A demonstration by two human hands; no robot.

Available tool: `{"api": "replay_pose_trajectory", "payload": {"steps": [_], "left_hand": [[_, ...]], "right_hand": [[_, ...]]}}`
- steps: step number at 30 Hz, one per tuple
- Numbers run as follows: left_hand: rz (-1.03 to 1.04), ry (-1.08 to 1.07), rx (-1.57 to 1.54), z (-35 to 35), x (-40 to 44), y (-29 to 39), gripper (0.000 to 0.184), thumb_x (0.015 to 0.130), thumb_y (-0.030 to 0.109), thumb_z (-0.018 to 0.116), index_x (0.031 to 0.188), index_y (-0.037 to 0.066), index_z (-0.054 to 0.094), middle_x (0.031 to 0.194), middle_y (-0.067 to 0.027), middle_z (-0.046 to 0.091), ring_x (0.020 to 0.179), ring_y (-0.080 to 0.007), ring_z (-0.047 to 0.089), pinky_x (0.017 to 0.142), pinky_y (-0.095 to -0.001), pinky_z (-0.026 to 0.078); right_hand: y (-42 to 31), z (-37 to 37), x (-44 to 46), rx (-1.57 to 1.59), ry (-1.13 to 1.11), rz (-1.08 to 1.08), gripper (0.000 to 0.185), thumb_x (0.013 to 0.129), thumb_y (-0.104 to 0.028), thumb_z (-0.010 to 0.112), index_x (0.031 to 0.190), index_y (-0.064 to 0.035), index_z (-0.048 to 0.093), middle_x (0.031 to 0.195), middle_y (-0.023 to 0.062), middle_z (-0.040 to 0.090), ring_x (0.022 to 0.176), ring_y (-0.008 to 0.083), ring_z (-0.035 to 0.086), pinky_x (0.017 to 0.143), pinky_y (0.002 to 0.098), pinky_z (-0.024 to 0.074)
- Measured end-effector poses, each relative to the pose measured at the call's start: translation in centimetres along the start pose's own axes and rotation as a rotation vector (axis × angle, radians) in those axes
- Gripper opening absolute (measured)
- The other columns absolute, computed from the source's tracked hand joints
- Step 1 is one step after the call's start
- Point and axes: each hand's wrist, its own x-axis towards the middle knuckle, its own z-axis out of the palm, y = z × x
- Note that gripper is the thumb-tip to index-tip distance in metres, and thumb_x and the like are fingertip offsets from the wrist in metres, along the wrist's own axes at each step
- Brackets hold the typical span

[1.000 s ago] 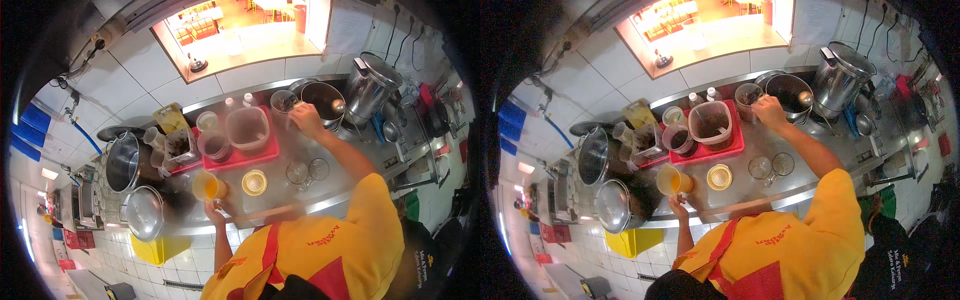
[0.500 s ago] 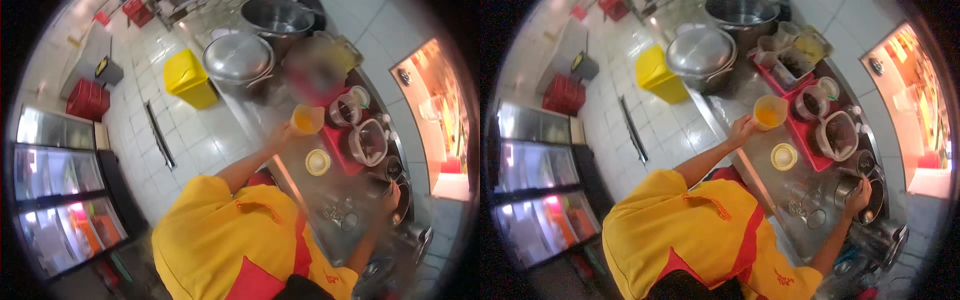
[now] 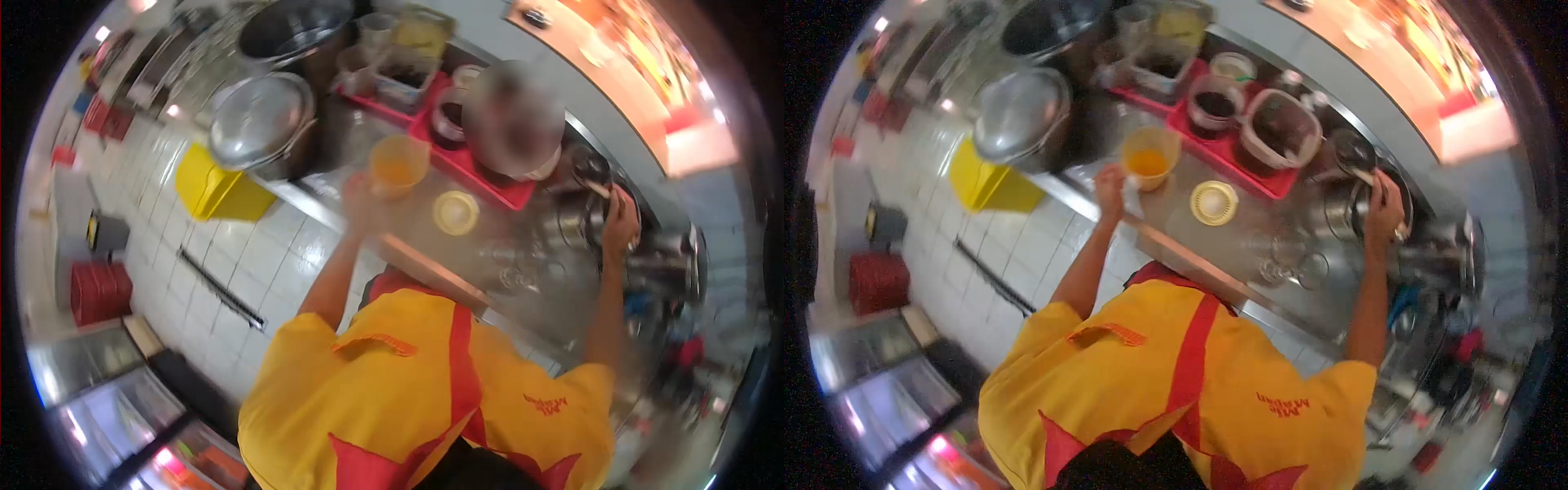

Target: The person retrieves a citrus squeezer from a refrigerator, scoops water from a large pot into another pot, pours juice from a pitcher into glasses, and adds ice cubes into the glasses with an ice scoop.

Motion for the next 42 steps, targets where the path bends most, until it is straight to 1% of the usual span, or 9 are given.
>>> {"api": "replay_pose_trajectory", "payload": {"steps": [3, 5, 9, 15, 17, 20, 32, 37, 42], "left_hand": [[-0.216, 0.044, -0.384, -1.2, 0.2, 7.4, 0.028, 0.087, 0.027, 0.053, 0.072, 0.005, 0.060, 0.063, -0.0006, 0.050, 0.062, -0.0081, 0.045, 0.054, -0.0243, 0.037], [0.024, -0.393, -0.122, -2.9, 2.0, 9.4, 0.033, 0.087, 0.029, 0.049, 0.063, 0.007, 0.052, 0.058, 0.0020, 0.043, 0.055, -0.0064, 0.037, 0.050, -0.0229, 0.028], [-0.025, -0.553, -0.221, -0.4, 1.3, 15.4, 0.036, 0.087, 0.032, 0.048, 0.061, 0.007, 0.046, 0.057, 0.0029, 0.040, 0.055, -0.0056, 0.035, 0.048, -0.0242, 0.024], [-0.023, -0.790, -0.138, 4.2, -1.2, 17.2, 0.029, 0.088, 0.024, 0.051, 0.072, 0.001, 0.056, 0.065, 0.0002, 0.050, 0.063, -0.0082, 0.045, 0.054, -0.0282, 0.036], [0.165, -0.921, -0.072, 6.4, -2.2, 18.3, 0.044, 0.088, 0.041, 0.047, 0.063, 0.005, 0.049, 0.058, 0.0034, 0.043, 0.054, -0.0066, 0.038, 0.049, -0.0250, 0.027], [0.221, -1.108, -0.049, 8.3, -3.5, 22.5, 0.048, 0.088, 0.045, 0.046, 0.064, 0.004, 0.048, 0.058, 0.0030, 0.042, 0.055, -0.0077, 0.039, 0.049, -0.0266, 0.028], [0.479, -1.231, 0.131, 12.8, -6.7, 25.0, 0.038, 0.083, 0.033, 0.053, 0.068, -0.002, 0.048, 0.056, -0.0091, 0.039, 0.056, -0.0137, 0.040, 0.052, -0.0318, 0.034], [0.445, -1.258, 0.139, 13.1, -7.3, 25.1, 0.033, 0.081, 0.027, 0.053, 0.067, -0.002, 0.048, 0.056, -0.0099, 0.041, 0.056, -0.0144, 0.041, 0.052, -0.0325, 0.034], [0.453, -1.196, 0.125, 13.3, -7.3, 24.3, 0.029, 0.081, 0.023, 0.053, 0.068, -0.003, 0.047, 0.057, -0.0104, 0.039, 0.057, -0.0148, 0.040, 0.054, -0.0336, 0.034]], "right_hand": [[-1.2, -2.8, 0.7, -0.016, 0.133, 0.017, 0.021, 0.093, -0.016, 0.055, 0.101, 0.0002, 0.065, 0.101, 0.0094, 0.066, 0.093, 0.0179, 0.063, 0.082, 0.0298, 0.0485], [-4.4, -5.6, 1.3, 0.057, 0.145, 0.150, 0.021, 0.092, -0.016, 0.056, 0.101, 0.0002, 0.065, 0.098, 0.0088, 0.066, 0.087, 0.0167, 0.063, 0.079, 0.0281, 0.0489], [-8.8, -8.8, 1.1, 0.516, 0.155, 0.318, 0.022, 0.093, -0.018, 0.055, 0.099, 0.0000, 0.065, 0.094, 0.0080, 0.066, 0.082, 0.0146, 0.062, 0.077, 0.0271, 0.0487], [-14.1, -10.5, -1.9, 0.729, -0.245, -0.039, 0.017, 0.089, -0.017, 0.057, 0.088, -0.0021, 0.065, 0.084, 0.0083, 0.065, 0.078, 0.0164, 0.062, 0.071, 0.0285, 0.0489], [-15.6, -10.2, -3.0, 0.615, -0.377, -0.041, 0.013, 0.084, -0.014, 0.061, 0.088, -0.0030, 0.066, 0.085, 0.0094, 0.065, 0.082, 0.0192, 0.063, 0.070, 0.0299, 0.0492], [-16.6, -9.3, -4.8, 0.560, -0.519, -0.007, 0.012, 0.081, -0.013, 0.064, 0.090, -0.0042, 0.066, 0.089, 0.0084, 0.065, 0.085, 0.0206, 0.063, 0.071, 0.0313, 0.0500], [-13.6, -4.8, -11.1, 0.325, -0.464, -0.148, 0.018, 0.083, -0.019, 0.063, 0.095, -0.0058, 0.067, 0.090, 0.0092, 0.062, 0.078, 0.0239, 0.062, 0.068, 0.0340, 0.0500], [-12.5, -3.4, -12.1, 0.422, -0.392, 0.373, 0.020, 0.090, -0.019, 0.056, 0.096, -0.0029, 0.066, 0.070, 0.0104, 0.062, 0.061, 0.0151, 0.062, 0.057, 0.0290, 0.0480], [-12.6, -4.2, -11.4, 0.499, -0.305, 0.549, 0.021, 0.092, -0.019, 0.053, 0.097, -0.0013, 0.063, 0.066, 0.0073, 0.063, 0.060, 0.0107, 0.062, 0.055, 0.0254, 0.0473]]}}
